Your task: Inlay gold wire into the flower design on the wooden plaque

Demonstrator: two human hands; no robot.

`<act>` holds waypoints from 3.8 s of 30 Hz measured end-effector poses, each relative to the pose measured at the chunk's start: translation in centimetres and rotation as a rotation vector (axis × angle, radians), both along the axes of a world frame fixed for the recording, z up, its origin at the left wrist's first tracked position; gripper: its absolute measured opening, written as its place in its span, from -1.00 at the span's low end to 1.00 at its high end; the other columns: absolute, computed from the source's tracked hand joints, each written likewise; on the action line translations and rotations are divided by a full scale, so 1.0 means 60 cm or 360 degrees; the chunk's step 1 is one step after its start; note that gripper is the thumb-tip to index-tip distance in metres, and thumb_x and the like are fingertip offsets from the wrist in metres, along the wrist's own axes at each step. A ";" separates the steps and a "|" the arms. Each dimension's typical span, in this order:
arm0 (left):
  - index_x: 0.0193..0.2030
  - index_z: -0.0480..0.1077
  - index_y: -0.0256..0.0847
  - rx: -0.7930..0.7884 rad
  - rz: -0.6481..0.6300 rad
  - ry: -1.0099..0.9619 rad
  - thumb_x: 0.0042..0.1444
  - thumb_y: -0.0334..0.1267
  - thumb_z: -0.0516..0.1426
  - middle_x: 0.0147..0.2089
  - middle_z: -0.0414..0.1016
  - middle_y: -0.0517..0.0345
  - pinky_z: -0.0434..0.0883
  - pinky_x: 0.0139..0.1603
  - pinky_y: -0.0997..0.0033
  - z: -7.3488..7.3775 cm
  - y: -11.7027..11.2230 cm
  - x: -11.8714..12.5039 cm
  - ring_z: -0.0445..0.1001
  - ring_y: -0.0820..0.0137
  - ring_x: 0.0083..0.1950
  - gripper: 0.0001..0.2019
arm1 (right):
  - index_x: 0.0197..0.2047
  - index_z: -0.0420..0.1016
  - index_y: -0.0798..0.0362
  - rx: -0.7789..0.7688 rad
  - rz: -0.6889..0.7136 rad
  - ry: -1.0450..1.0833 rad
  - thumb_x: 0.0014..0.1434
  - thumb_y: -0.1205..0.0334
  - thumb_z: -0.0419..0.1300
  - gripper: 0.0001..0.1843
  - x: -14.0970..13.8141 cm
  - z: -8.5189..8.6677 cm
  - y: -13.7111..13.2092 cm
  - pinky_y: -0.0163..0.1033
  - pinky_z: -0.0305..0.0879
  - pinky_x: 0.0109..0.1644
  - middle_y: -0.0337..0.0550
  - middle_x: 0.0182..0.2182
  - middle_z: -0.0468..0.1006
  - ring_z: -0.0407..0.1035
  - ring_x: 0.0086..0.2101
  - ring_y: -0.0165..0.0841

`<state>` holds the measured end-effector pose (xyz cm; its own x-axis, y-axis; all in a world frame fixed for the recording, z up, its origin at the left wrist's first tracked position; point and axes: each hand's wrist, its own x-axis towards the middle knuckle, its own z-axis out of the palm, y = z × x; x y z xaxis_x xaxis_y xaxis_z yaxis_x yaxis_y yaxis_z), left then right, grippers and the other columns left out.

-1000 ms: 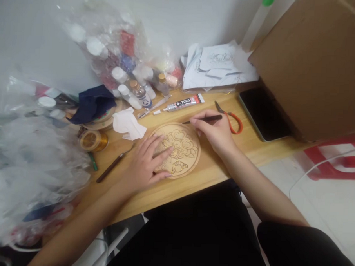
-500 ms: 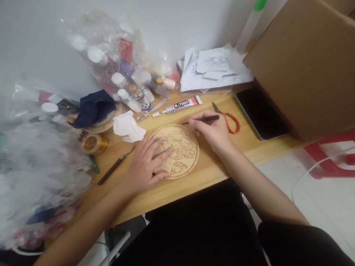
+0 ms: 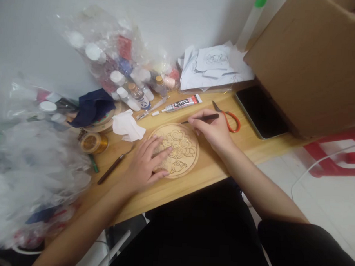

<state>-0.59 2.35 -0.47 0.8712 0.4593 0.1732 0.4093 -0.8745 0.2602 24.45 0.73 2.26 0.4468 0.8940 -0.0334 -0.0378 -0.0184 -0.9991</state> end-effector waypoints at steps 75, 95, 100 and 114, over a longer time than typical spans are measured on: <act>0.33 0.29 -0.15 0.0171 0.0008 0.0003 0.30 0.17 0.01 0.42 0.06 -0.34 0.10 0.33 -0.23 0.008 0.000 0.002 0.04 -0.16 0.45 -0.40 | -0.56 0.53 0.02 0.0062 0.0030 -0.0031 -0.14 0.28 0.40 -0.88 0.001 -0.004 0.001 -0.31 0.13 -0.58 -0.31 -0.72 0.40 0.19 -0.69 -0.52; 0.46 0.04 -0.18 -0.0064 0.0070 -0.0219 0.36 0.14 -0.10 0.44 0.06 -0.27 0.02 0.41 -0.17 -0.003 0.006 -0.009 -0.01 -0.04 0.49 -0.35 | -0.53 0.50 -0.01 0.0049 0.0014 -0.0109 -0.13 0.20 0.40 -0.85 0.005 -0.014 0.001 -0.29 0.16 -0.59 -0.35 -0.69 0.39 0.18 -0.68 -0.51; 0.38 0.23 -0.12 -0.0024 0.0049 -0.0155 0.33 0.19 -0.08 0.46 0.02 -0.26 0.05 0.37 -0.23 -0.001 0.006 -0.006 0.01 -0.11 0.47 -0.38 | -0.53 0.51 -0.02 0.0061 0.0023 -0.0097 -0.12 0.23 0.39 -0.88 0.007 -0.018 0.002 -0.27 0.17 -0.57 -0.34 -0.68 0.40 0.19 -0.68 -0.50; 0.30 0.33 -0.15 0.0182 0.0057 -0.0038 0.23 0.23 0.05 0.43 0.08 -0.34 0.06 0.35 -0.21 0.010 -0.003 0.004 0.06 -0.16 0.45 -0.36 | -0.52 0.52 -0.01 0.0043 0.0026 -0.0064 -0.12 0.20 0.43 -0.83 0.005 -0.019 -0.002 -0.28 0.18 -0.58 -0.35 -0.68 0.41 0.22 -0.67 -0.50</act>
